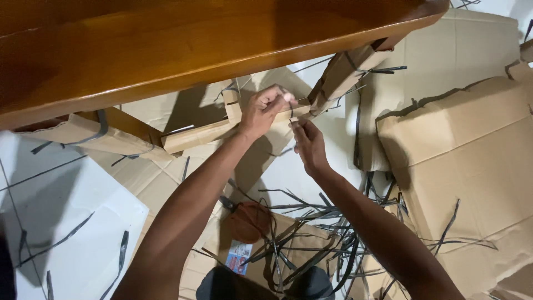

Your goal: Unpack a wooden chair by cutting plastic ties with scissors and removing cardboard packaging

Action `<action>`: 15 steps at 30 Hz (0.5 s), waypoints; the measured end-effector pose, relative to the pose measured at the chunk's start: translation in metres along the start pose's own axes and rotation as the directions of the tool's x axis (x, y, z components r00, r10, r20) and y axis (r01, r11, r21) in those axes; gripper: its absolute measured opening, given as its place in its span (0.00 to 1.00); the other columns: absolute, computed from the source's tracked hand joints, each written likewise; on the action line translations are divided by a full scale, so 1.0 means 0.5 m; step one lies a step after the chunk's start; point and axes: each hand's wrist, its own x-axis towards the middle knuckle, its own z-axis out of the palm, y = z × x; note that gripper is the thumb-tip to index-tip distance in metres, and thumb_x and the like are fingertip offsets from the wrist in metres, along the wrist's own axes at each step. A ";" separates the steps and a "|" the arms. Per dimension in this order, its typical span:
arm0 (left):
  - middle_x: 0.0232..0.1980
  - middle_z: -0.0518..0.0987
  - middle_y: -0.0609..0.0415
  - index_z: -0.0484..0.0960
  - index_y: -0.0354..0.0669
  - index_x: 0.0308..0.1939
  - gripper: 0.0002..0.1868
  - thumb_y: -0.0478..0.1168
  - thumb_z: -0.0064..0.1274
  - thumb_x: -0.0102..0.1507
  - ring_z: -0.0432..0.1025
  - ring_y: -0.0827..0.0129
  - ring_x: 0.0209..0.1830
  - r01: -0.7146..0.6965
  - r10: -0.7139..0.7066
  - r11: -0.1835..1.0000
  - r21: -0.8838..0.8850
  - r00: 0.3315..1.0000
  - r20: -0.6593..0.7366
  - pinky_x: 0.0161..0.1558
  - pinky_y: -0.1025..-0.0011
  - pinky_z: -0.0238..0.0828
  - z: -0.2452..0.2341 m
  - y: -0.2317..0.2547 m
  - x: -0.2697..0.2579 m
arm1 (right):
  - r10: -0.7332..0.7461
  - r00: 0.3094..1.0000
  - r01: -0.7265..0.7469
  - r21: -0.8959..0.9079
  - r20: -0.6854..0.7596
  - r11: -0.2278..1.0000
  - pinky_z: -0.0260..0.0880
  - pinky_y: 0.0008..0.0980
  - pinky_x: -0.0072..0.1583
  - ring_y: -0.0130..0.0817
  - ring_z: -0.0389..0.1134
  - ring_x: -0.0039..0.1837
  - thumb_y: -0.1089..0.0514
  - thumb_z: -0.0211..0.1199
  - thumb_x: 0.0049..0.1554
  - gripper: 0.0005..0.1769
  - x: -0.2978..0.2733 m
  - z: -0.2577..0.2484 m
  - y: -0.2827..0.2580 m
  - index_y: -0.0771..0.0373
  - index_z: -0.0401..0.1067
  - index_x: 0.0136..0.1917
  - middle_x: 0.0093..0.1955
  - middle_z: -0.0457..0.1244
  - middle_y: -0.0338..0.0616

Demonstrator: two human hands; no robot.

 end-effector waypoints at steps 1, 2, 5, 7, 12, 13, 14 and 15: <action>0.36 0.83 0.55 0.80 0.44 0.36 0.08 0.38 0.52 0.70 0.71 0.80 0.43 -0.024 0.022 0.999 0.048 0.998 0.051 0.53 0.66 0.76 -0.001 -0.002 0.001 | 0.013 1.000 -0.013 0.007 0.006 1.000 0.61 0.24 0.39 0.27 0.55 0.39 0.53 0.54 0.65 0.13 -0.016 0.007 -0.026 0.67 0.69 0.53 0.36 0.53 0.39; 0.35 0.83 0.54 0.80 0.43 0.35 0.09 0.37 0.53 0.71 0.71 0.80 0.42 -0.051 0.041 0.994 0.094 0.994 0.102 0.52 0.65 0.76 -0.003 -0.004 0.003 | 0.026 1.000 -0.026 0.012 0.013 1.000 0.59 0.23 0.39 0.26 0.53 0.39 0.54 0.52 0.64 0.15 -0.031 0.014 -0.052 0.69 0.68 0.56 0.36 0.50 0.38; 0.34 0.83 0.49 0.80 0.42 0.38 0.08 0.39 0.52 0.71 0.70 0.73 0.40 0.005 -0.060 0.934 0.356 0.988 0.144 0.51 0.62 0.74 -0.011 0.072 -0.029 | -0.004 1.000 0.005 0.042 -0.013 0.999 0.64 0.26 0.39 0.27 0.56 0.39 0.55 0.56 0.63 0.13 -0.004 0.015 -0.013 0.68 0.70 0.53 0.36 0.52 0.38; 0.36 0.84 0.46 0.81 0.44 0.41 0.11 0.46 0.52 0.70 0.75 0.67 0.42 0.045 -0.118 0.897 0.440 0.983 0.140 0.50 0.58 0.74 -0.008 0.064 -0.021 | -0.003 1.000 0.004 0.051 -0.002 0.999 0.64 0.26 0.38 0.28 0.56 0.37 0.54 0.56 0.62 0.13 -0.009 0.008 -0.018 0.67 0.70 0.53 0.35 0.50 0.39; 0.40 0.87 0.53 0.84 0.54 0.41 0.12 0.52 0.50 0.70 0.81 0.67 0.44 0.102 -0.234 0.798 0.594 0.961 0.150 0.50 0.61 0.75 -0.003 0.094 -0.041 | 0.031 0.998 -0.033 0.039 0.052 0.999 0.62 0.30 0.36 0.29 0.55 0.35 0.52 0.54 0.64 0.16 -0.037 0.000 -0.047 0.68 0.71 0.54 0.34 0.51 0.40; 0.38 0.86 0.50 0.84 0.49 0.40 0.09 0.46 0.53 0.70 0.82 0.60 0.42 0.008 -0.111 0.791 0.611 0.985 0.131 0.45 0.60 0.77 0.002 0.075 -0.053 | 0.045 0.998 -0.047 0.050 0.044 0.998 0.60 0.27 0.36 0.27 0.54 0.35 0.54 0.54 0.64 0.14 -0.031 -0.001 -0.033 0.68 0.70 0.53 0.33 0.51 0.38; 0.37 0.85 0.47 0.85 0.45 0.40 0.06 0.41 0.55 0.69 0.82 0.52 0.40 -0.089 0.018 0.771 0.631 0.993 0.119 0.41 0.58 0.78 0.008 0.057 -0.060 | 0.055 0.998 -0.057 0.062 0.033 0.996 0.57 0.24 0.35 0.24 0.53 0.34 0.55 0.54 0.64 0.13 -0.022 -0.004 -0.022 0.68 0.70 0.53 0.33 0.50 0.36; 0.37 0.85 0.47 0.85 0.45 0.40 0.06 0.41 0.55 0.69 0.82 0.52 0.40 -0.090 0.020 0.771 0.630 0.993 0.118 0.41 0.58 0.78 0.025 0.039 -0.078 | 0.053 0.998 -0.055 0.060 0.034 0.997 0.57 0.24 0.35 0.24 0.53 0.34 0.55 0.54 0.64 0.13 -0.031 -0.004 -0.032 0.68 0.70 0.53 0.33 0.50 0.36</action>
